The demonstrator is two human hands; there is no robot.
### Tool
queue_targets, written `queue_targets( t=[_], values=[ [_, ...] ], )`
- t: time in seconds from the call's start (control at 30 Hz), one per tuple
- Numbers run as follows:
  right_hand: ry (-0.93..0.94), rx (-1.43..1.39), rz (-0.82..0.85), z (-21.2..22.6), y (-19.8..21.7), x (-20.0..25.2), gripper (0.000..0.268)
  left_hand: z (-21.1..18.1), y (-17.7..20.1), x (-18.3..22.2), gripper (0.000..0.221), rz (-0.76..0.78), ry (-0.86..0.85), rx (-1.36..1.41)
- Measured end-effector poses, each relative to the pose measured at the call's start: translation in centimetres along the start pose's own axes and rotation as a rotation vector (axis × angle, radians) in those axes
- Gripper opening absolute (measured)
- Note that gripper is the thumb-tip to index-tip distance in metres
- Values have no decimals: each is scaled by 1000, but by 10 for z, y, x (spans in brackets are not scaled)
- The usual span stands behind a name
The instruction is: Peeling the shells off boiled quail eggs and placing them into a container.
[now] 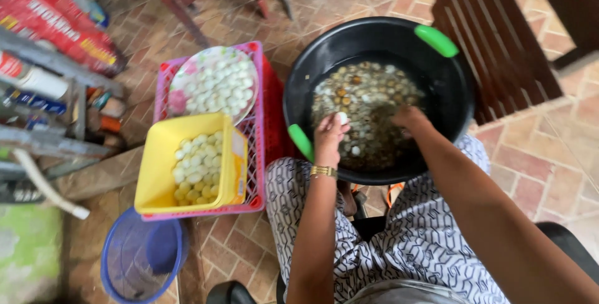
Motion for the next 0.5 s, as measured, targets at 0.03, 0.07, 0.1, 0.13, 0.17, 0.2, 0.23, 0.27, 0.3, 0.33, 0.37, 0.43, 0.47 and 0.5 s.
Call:
queue_targets(
  t=[0.03,0.07,0.1,0.13,0.17,0.2,0.23,0.27,0.3,0.33,0.37,0.43,0.47,0.5],
  values=[
    [-16,-14,-1,4,-3,-5,49,-2,-4,3,40,18,7,-9],
    [64,-542,176,19,-20,-10,39,-4,-3,6,39,3,27,-35],
    [165,-1059,354,48,-27,-16,36,-10,5,8,37,-31,38,-53],
    [167,-1060,354,67,0,18,36,-8,3,3,37,-31,38,-54],
    [316,-1063,327,97,32,53,34,-3,6,1,36,-30,47,-60],
    [465,-1064,298,126,63,91,34,3,8,-1,35,-30,57,-66],
    [460,-1064,312,139,72,103,34,8,10,1,35,-40,68,-66],
    [552,-933,261,156,87,117,30,12,10,3,34,-36,77,-72],
    [652,-793,194,176,113,129,28,7,6,-5,33,-26,69,-76],
    [659,-788,192,182,117,131,28,5,7,-5,33,-29,61,-73],
    [661,-548,86,186,123,135,23,6,7,-3,36,-19,68,-57],
    [656,-307,-12,190,126,145,20,2,6,6,38,-13,80,-40],
    [642,-379,-33,188,128,150,20,-2,4,13,38,4,80,-34],
    [628,-447,-62,186,135,155,21,-11,-2,15,37,24,73,-26]
  ],
)
Point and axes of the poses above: each hand's wrist, its own x-axis away from the middle knuckle, its own y-axis out of the back of the hand, z = x × y, the point moved 8 cm from there along -x, towards the middle knuckle, and after that the axes turned 3 degrees about z, right-handed, at the moved point
